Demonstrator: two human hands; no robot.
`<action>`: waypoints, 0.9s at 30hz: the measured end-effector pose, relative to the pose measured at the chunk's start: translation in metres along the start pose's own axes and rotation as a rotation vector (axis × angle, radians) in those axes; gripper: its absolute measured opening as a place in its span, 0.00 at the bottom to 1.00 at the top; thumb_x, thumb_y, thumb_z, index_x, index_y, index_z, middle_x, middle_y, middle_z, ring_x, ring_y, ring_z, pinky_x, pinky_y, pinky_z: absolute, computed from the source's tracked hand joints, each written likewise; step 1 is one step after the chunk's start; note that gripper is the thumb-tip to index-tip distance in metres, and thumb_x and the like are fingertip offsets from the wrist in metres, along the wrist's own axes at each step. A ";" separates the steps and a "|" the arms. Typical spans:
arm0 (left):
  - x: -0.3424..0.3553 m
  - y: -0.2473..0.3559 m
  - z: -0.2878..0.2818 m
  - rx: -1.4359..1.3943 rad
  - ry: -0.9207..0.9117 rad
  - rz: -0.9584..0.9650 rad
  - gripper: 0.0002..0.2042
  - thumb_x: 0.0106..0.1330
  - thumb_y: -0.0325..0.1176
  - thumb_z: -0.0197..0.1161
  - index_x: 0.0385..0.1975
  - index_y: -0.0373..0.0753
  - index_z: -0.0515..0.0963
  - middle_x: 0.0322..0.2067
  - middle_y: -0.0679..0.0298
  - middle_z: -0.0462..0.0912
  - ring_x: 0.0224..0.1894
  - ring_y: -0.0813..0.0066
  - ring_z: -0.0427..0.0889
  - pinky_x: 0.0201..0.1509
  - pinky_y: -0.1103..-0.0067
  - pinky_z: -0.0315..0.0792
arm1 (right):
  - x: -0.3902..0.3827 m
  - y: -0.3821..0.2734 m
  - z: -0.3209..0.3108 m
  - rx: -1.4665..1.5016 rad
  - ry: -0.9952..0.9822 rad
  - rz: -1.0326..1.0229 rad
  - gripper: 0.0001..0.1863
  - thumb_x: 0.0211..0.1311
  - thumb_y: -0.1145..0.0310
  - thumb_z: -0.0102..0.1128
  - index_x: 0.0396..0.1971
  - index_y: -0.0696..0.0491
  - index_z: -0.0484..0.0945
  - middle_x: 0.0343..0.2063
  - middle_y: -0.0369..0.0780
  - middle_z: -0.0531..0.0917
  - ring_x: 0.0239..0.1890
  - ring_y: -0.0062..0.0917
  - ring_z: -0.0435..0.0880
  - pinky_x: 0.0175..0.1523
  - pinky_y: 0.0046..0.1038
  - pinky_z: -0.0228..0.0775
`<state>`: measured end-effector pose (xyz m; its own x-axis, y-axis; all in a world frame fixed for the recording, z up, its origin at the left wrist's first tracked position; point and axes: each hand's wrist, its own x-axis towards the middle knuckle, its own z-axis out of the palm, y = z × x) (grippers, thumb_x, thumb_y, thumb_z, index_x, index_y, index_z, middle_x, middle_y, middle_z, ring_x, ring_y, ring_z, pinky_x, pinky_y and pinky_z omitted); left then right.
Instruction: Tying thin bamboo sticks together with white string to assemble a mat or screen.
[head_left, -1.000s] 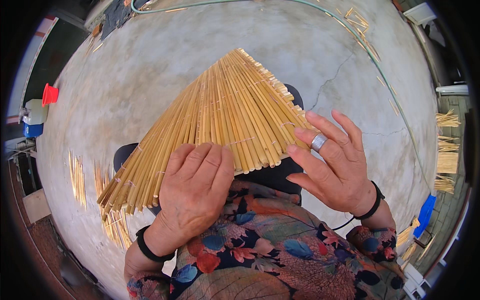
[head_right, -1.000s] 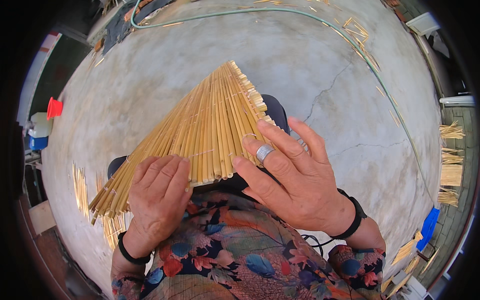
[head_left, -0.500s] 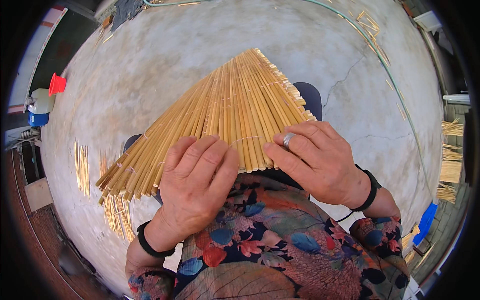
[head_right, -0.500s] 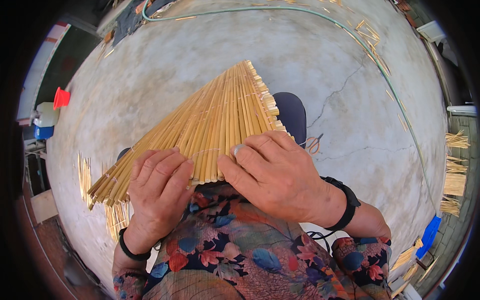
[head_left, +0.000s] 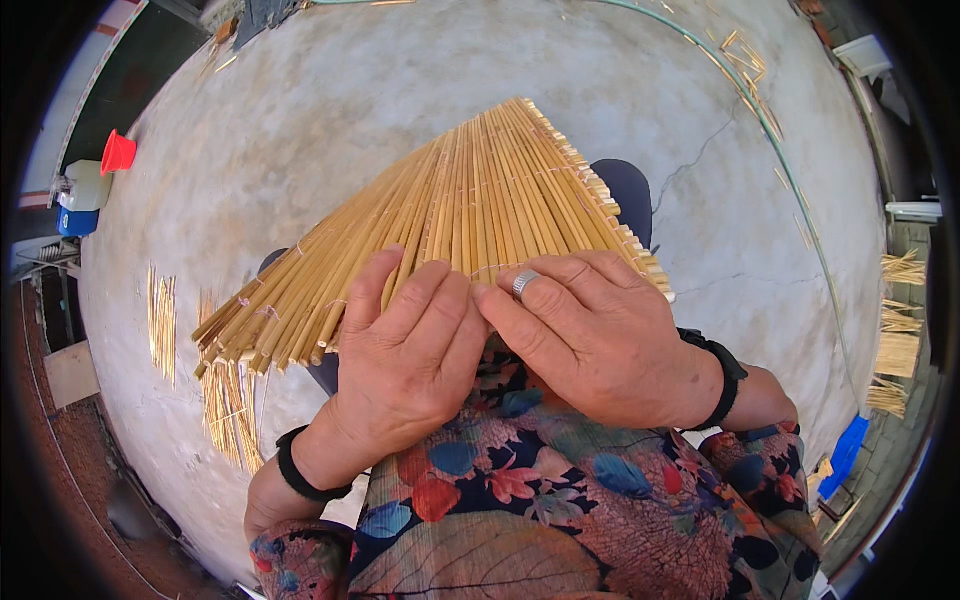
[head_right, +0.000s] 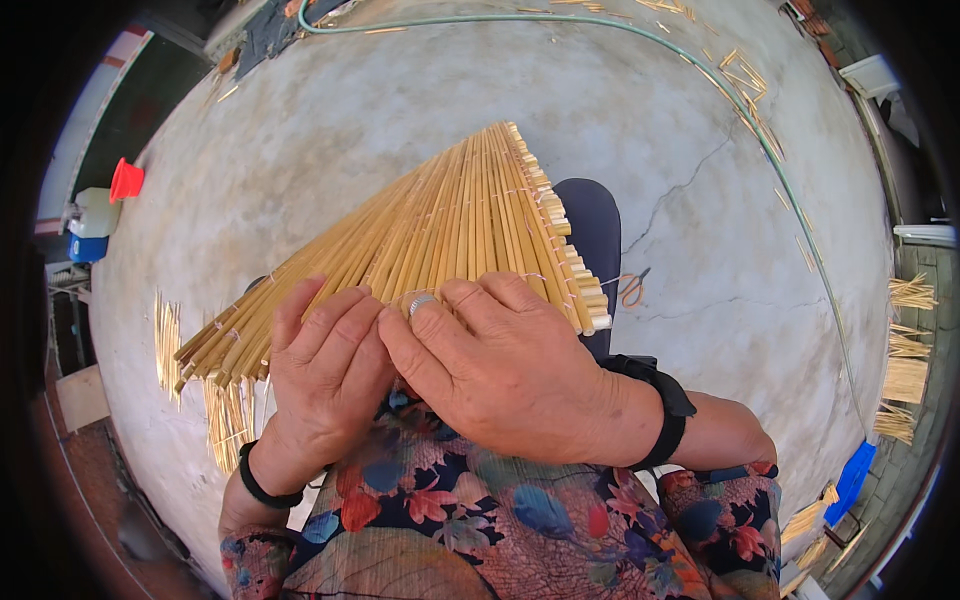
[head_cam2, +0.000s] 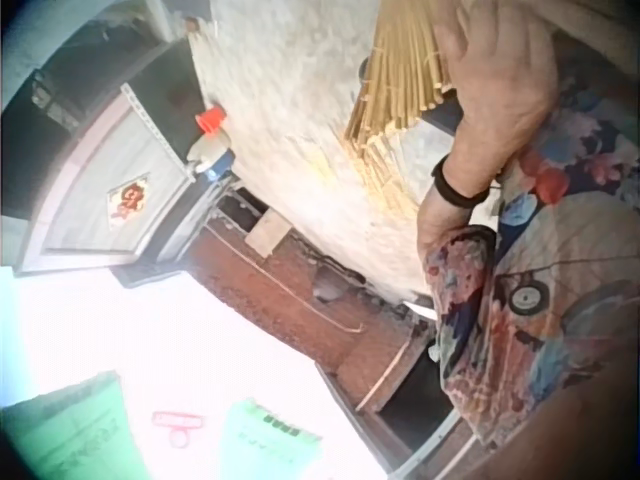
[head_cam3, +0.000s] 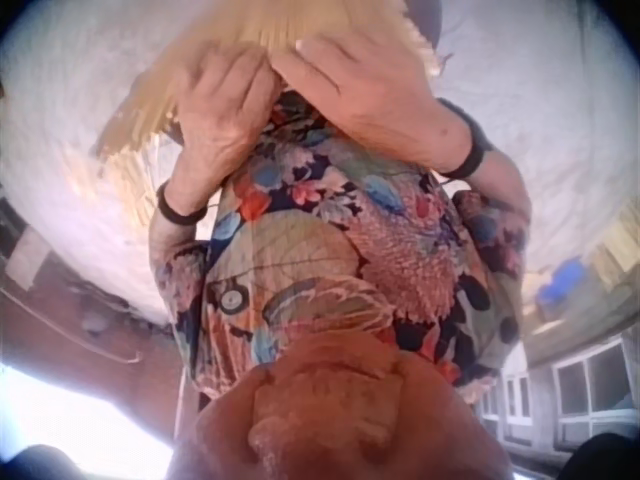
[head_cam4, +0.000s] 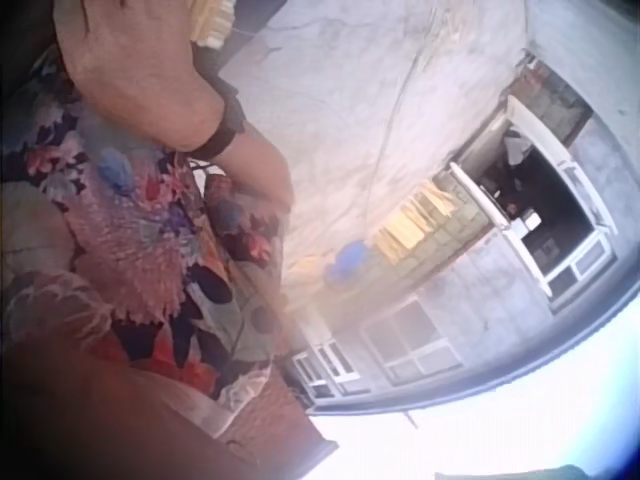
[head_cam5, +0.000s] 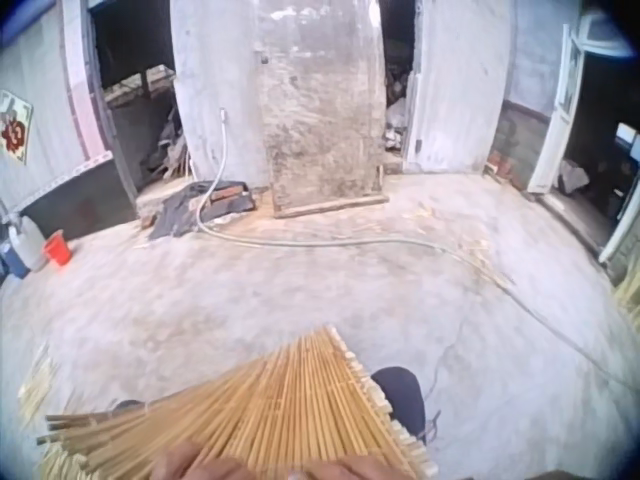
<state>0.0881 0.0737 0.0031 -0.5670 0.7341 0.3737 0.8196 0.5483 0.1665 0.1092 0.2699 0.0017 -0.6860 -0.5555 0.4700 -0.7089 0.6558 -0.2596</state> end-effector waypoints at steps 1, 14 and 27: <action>-0.001 0.001 -0.004 0.062 -0.035 -0.024 0.12 0.47 0.30 0.58 0.33 0.34 0.77 0.36 0.59 0.76 0.45 0.65 0.76 0.57 0.59 0.63 | 0.000 0.000 -0.001 -0.002 -0.008 -0.010 0.19 0.43 0.67 0.55 0.39 0.57 0.76 0.29 0.38 0.74 0.33 0.28 0.74 0.35 0.27 0.64; -0.030 0.004 -0.001 0.091 0.101 0.126 0.14 0.55 0.35 0.57 0.41 0.38 0.76 0.40 0.60 0.76 0.44 0.65 0.77 0.54 0.58 0.67 | -0.001 -0.001 -0.002 -0.007 -0.105 0.012 0.19 0.43 0.70 0.56 0.40 0.57 0.76 0.34 0.39 0.76 0.37 0.29 0.76 0.38 0.28 0.65; -0.019 0.004 0.012 0.004 0.204 0.148 0.10 0.52 0.36 0.57 0.33 0.43 0.76 0.34 0.64 0.77 0.34 0.70 0.74 0.39 0.73 0.68 | -0.007 0.004 -0.006 0.055 -0.140 0.008 0.20 0.40 0.70 0.56 0.39 0.59 0.76 0.35 0.39 0.77 0.41 0.30 0.77 0.43 0.30 0.67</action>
<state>0.1008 0.0666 -0.0138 -0.4118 0.7109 0.5701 0.8920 0.4424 0.0926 0.1122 0.2794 0.0023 -0.7050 -0.6188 0.3464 -0.7087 0.6335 -0.3106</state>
